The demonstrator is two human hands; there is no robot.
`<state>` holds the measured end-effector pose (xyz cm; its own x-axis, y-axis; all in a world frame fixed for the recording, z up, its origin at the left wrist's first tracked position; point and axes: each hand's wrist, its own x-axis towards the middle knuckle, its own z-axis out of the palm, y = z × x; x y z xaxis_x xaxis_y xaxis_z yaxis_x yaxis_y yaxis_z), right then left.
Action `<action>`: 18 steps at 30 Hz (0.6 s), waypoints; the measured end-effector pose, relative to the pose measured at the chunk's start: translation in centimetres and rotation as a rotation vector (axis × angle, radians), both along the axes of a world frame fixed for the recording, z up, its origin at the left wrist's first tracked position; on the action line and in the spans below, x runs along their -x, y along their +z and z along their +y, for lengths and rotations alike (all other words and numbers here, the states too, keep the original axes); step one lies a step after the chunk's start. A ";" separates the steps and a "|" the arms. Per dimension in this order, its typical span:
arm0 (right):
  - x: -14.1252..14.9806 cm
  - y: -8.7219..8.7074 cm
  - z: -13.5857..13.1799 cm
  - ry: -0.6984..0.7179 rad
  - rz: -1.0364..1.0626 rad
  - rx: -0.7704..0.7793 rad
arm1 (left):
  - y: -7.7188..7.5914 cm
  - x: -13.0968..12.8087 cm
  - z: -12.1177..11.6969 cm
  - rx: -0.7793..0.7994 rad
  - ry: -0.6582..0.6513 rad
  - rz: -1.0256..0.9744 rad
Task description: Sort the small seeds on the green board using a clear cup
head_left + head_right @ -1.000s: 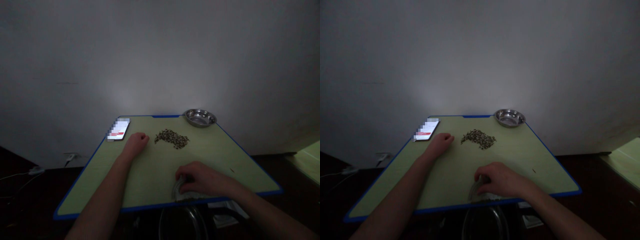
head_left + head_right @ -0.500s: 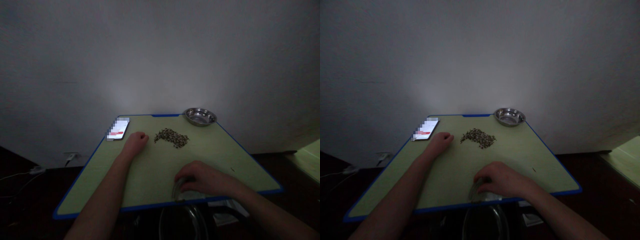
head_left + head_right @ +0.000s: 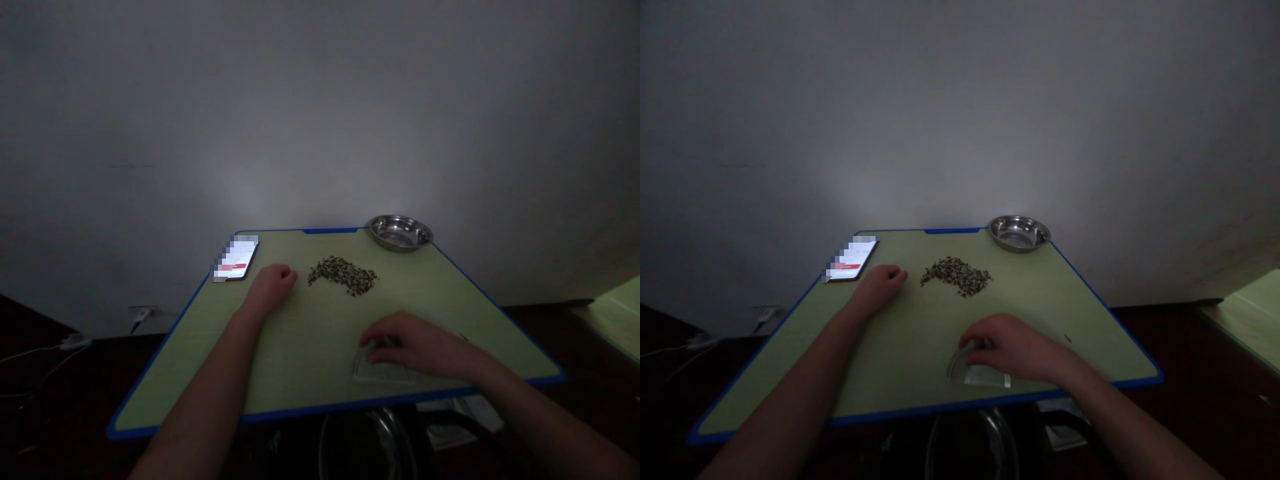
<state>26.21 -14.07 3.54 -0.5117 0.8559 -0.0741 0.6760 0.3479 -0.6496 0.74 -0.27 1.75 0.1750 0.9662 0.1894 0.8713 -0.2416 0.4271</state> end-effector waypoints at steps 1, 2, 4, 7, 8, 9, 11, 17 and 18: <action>-0.4 -0.2 0.3 -0.013 0.020 0.006 | -0.1 0.0 0.0 0.002 0.001 0.002; -0.7 -0.4 0.5 -0.029 0.041 0.012 | -0.1 0.0 0.1 0.003 0.005 0.004; -1.4 -1.0 1.1 -0.089 0.090 0.022 | -0.3 0.0 0.2 0.004 0.011 0.012; -2.3 -1.6 1.7 -0.183 0.198 0.030 | -0.4 0.1 0.3 0.008 0.012 0.023; -2.5 -1.7 1.7 -0.212 0.241 0.032 | -0.4 0.1 0.3 0.012 0.015 0.027; -2.7 -1.6 1.6 -0.243 0.287 0.032 | -0.4 0.1 0.2 0.016 0.021 0.032; -3.1 -1.3 0.5 -0.315 0.385 0.040 | -0.5 0.1 0.2 0.019 0.040 0.045; -3.7 -3.2 -8.2 -0.386 0.727 0.284 | -0.8 0.0 0.1 -0.016 0.131 0.078; -3.6 -4.2 -9.8 -0.424 0.788 0.347 | -0.8 0.0 0.1 -0.025 0.144 0.092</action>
<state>29.83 -23.84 -0.70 -0.1760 0.9763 -0.1256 0.0264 -0.1228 -0.9921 0.76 -0.14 0.96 0.0529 0.9776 0.2037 0.9328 -0.1211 0.3393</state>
